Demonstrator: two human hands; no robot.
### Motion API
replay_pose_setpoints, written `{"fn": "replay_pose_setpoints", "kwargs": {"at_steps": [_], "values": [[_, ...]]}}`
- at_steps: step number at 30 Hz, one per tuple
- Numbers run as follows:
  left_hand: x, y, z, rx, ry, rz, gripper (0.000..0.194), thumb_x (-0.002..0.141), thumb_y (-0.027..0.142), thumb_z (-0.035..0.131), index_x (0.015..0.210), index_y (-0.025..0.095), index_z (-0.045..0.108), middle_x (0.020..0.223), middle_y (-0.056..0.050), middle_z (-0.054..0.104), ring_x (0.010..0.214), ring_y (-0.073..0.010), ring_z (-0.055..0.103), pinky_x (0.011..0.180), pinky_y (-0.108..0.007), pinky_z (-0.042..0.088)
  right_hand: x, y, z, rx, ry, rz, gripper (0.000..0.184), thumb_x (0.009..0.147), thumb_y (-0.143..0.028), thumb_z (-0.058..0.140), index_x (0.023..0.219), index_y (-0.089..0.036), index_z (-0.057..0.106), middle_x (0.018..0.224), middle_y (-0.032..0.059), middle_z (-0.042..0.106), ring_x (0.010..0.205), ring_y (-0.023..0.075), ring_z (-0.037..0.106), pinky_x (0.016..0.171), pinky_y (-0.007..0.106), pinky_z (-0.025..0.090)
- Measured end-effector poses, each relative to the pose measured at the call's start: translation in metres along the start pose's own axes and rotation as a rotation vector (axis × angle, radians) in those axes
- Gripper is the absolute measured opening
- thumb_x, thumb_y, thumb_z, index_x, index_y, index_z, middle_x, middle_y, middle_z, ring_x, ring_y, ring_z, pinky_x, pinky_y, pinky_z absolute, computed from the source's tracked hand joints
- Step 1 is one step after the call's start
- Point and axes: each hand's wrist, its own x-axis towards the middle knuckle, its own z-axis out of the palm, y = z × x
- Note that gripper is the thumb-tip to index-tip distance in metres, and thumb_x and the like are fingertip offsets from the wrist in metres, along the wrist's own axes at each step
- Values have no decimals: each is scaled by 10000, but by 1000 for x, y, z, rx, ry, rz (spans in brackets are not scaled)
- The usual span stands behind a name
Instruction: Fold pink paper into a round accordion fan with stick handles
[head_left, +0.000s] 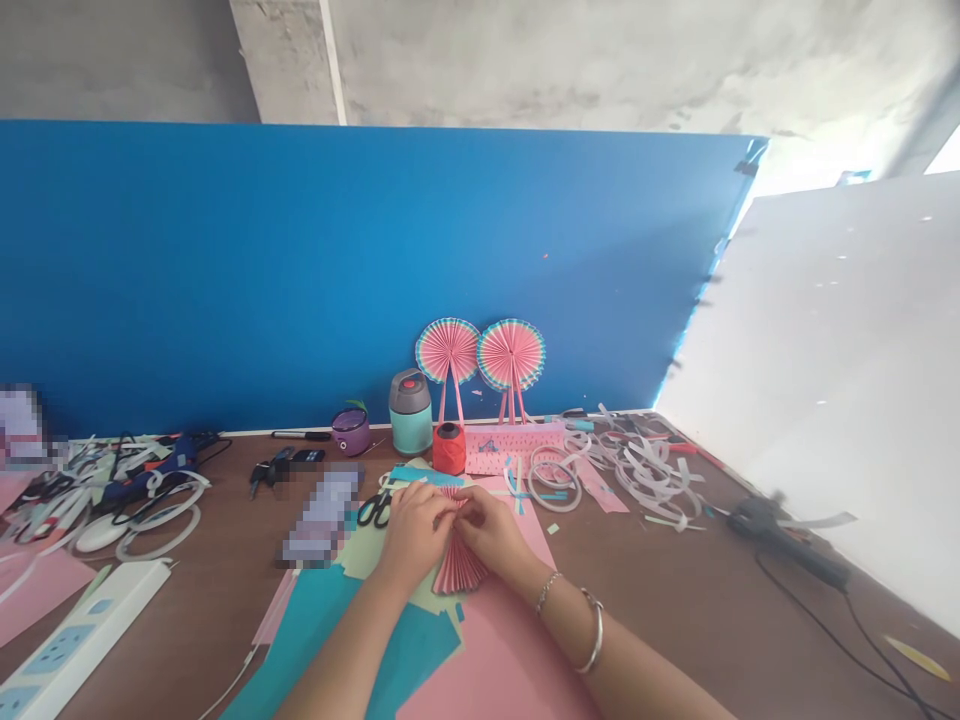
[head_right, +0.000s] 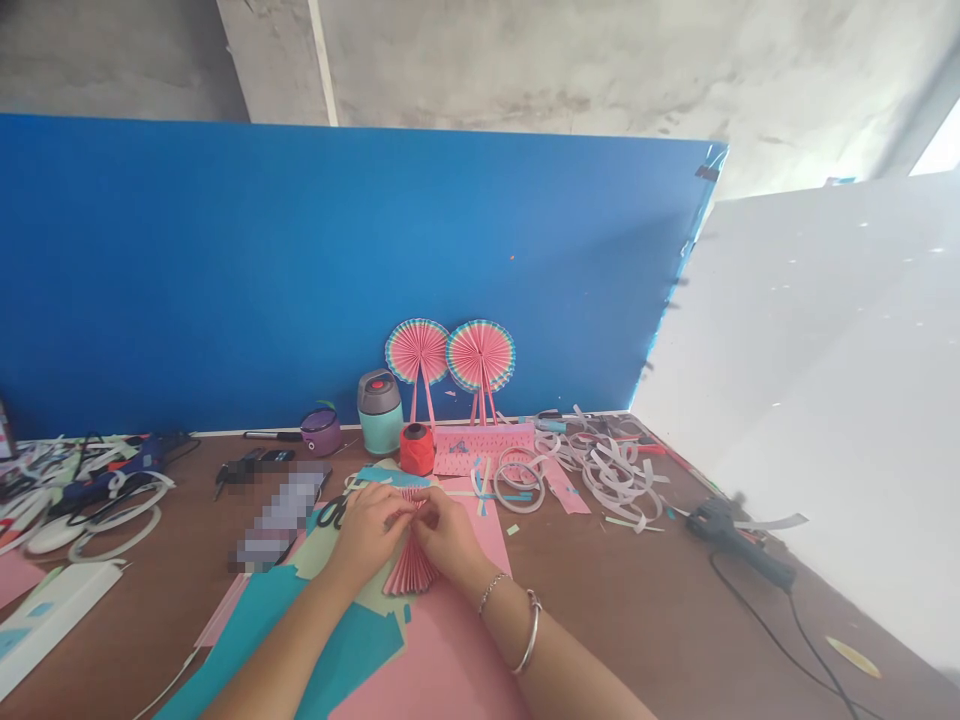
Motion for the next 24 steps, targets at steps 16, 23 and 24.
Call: {"fn": "replay_pose_setpoints", "kwargs": {"at_steps": [16,23,24], "values": [[-2,2,-5,49,17,102,143,751,147,554,758,247,656,999,-46,596,1020,-251,473,847,-412,356,4,12,-2,130,17,119,248,684,-179,593,928,-193,547,671,-13,645,623,147,604,589,258,458],[-2,-1,-2,24,-55,126,121,790,124,504,743,212,572,999,-35,586,996,-221,475,843,-386,357,4,9,-2,100,25,125,220,680,-157,578,898,-190,572,627,-28,626,574,126,567,562,244,429],[-2,-1,-1,24,-65,131,118,797,125,494,748,210,561,995,-36,582,993,-221,472,842,-384,359,4,8,-2,87,29,121,211,680,-152,574,888,-189,578,627,-27,627,576,126,567,561,243,430]]}}
